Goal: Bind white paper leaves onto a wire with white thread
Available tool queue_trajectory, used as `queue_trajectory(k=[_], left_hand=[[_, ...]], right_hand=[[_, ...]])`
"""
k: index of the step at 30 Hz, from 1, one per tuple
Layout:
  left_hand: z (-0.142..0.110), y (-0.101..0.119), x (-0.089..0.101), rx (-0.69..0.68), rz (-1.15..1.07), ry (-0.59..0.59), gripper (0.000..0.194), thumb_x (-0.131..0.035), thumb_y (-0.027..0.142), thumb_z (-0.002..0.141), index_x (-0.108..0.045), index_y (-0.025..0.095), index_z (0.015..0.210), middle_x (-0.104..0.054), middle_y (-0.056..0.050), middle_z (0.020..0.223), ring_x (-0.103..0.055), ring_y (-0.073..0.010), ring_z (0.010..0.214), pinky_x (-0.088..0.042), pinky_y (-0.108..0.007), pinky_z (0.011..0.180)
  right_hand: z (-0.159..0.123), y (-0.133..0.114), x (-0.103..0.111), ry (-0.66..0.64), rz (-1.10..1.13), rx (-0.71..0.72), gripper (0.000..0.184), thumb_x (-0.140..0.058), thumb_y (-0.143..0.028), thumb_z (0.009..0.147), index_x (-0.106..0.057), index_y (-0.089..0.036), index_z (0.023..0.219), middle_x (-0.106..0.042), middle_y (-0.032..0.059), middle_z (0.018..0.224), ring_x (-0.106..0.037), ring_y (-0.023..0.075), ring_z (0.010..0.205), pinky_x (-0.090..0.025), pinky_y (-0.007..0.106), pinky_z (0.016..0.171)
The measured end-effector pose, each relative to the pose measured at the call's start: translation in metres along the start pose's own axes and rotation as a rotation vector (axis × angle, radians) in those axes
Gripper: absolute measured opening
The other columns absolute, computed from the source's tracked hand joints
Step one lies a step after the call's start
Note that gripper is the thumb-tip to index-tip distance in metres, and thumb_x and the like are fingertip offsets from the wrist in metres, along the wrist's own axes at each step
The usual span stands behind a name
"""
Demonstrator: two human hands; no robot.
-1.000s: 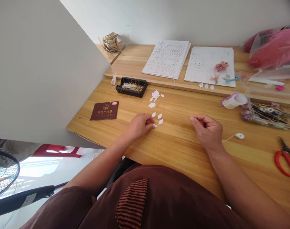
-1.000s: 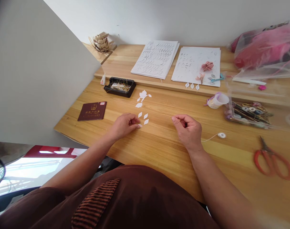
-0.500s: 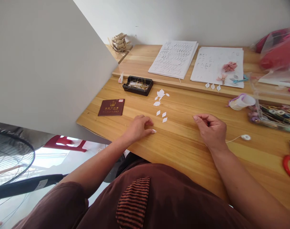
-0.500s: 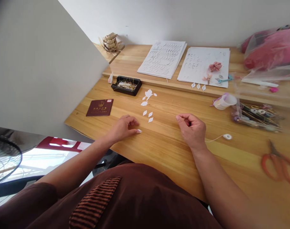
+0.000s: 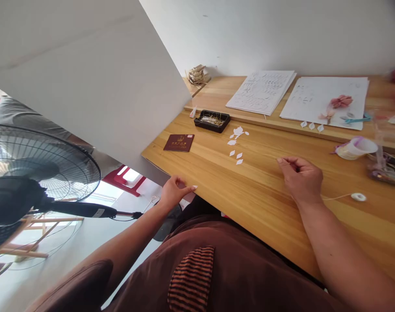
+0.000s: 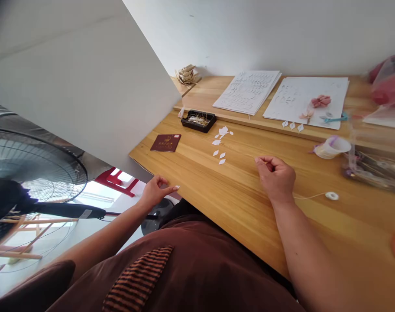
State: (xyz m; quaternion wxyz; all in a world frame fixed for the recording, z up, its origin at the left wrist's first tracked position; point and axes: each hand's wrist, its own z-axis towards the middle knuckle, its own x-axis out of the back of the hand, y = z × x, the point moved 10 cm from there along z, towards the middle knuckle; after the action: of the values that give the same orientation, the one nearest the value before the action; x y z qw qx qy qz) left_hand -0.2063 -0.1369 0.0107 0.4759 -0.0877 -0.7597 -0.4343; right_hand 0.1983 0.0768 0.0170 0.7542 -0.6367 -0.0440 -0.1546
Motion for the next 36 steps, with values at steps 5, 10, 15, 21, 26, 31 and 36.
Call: queue_trajectory(k=[5, 10, 15, 21, 26, 31, 36], left_hand=[[-0.008, -0.029, -0.013, 0.186, -0.342, 0.053, 0.066, -0.097, 0.056, 0.052, -0.052, 0.02, 0.084, -0.062, 0.002, 0.077, -0.057, -0.014, 0.068, -0.038, -0.027, 0.061], [-0.012, -0.029, -0.033, 0.29, -0.632, -0.079, 0.076, -0.1, 0.051, 0.049, -0.044, 0.023, 0.093, -0.069, 0.003, 0.073, -0.065, -0.0145, 0.061, -0.045, -0.026, 0.058], [-0.017, -0.026, -0.028, 0.32, -0.652, -0.12, 0.073, -0.101, 0.049, 0.047, -0.048, 0.021, 0.09, -0.071, 0.001, 0.072, -0.067, -0.0145, 0.062, -0.05, -0.026, 0.06], [-0.016, 0.0, -0.014, 0.315, -0.784, -0.196, 0.07, -0.103, 0.047, 0.043, -0.068, 0.014, 0.095, -0.07, 0.002, 0.075, -0.064, -0.009, 0.066, -0.052, -0.024, 0.067], [0.001, 0.111, -0.04, 0.088, -0.825, -0.476, 0.057, -0.101, 0.043, 0.052, -0.076, 0.013, 0.093, -0.069, 0.001, 0.08, -0.061, -0.0071, 0.069, -0.052, -0.024, 0.072], [-0.001, 0.238, -0.102, -0.24, -0.827, -0.772, 0.046, -0.097, 0.045, 0.061, -0.07, 0.014, 0.082, -0.065, 0.002, 0.073, -0.058, -0.0069, 0.066, -0.048, -0.022, 0.066], [-0.006, 0.299, -0.14, -0.464, -0.813, -0.88, 0.042, -0.09, 0.049, 0.071, -0.067, 0.015, 0.083, -0.065, 0.001, 0.071, -0.058, -0.0088, 0.066, -0.046, -0.021, 0.061]], right_hand=[[0.002, 0.005, -0.001, -0.014, -0.011, 0.007, 0.034, -0.077, -0.049, 0.077, -0.081, -0.018, 0.087, -0.048, -0.0041, 0.057, -0.04, 0.0125, 0.053, -0.033, 0.03, 0.053], [0.003, 0.01, 0.0, -0.015, -0.062, 0.001, 0.036, -0.074, -0.051, 0.077, -0.081, -0.018, 0.089, -0.05, -0.0039, 0.057, -0.041, 0.0126, 0.053, -0.034, 0.03, 0.054], [0.001, 0.005, -0.003, -0.05, -0.036, 0.0, 0.035, -0.073, -0.051, 0.078, -0.08, -0.018, 0.087, -0.049, -0.0039, 0.057, -0.042, 0.0129, 0.053, -0.035, 0.03, 0.054], [-0.001, 0.002, -0.001, -0.046, -0.021, -0.044, 0.036, -0.073, -0.051, 0.077, -0.08, -0.017, 0.086, -0.045, -0.0048, 0.056, -0.039, 0.0121, 0.053, -0.032, 0.029, 0.054], [-0.001, -0.002, 0.0, -0.037, 0.016, -0.054, 0.036, -0.072, -0.051, 0.076, -0.079, -0.016, 0.083, -0.046, -0.004, 0.058, -0.038, 0.0118, 0.055, -0.031, 0.029, 0.055], [-0.001, -0.008, 0.012, 0.002, 0.049, -0.05, 0.035, -0.074, -0.051, 0.078, -0.078, -0.016, 0.082, -0.046, -0.0041, 0.059, -0.037, 0.0115, 0.056, -0.031, 0.029, 0.056], [0.0, -0.004, 0.02, 0.031, 0.089, -0.093, 0.034, -0.076, -0.05, 0.079, -0.077, -0.016, 0.082, -0.041, -0.0061, 0.057, -0.033, 0.0104, 0.055, -0.029, 0.028, 0.054]])
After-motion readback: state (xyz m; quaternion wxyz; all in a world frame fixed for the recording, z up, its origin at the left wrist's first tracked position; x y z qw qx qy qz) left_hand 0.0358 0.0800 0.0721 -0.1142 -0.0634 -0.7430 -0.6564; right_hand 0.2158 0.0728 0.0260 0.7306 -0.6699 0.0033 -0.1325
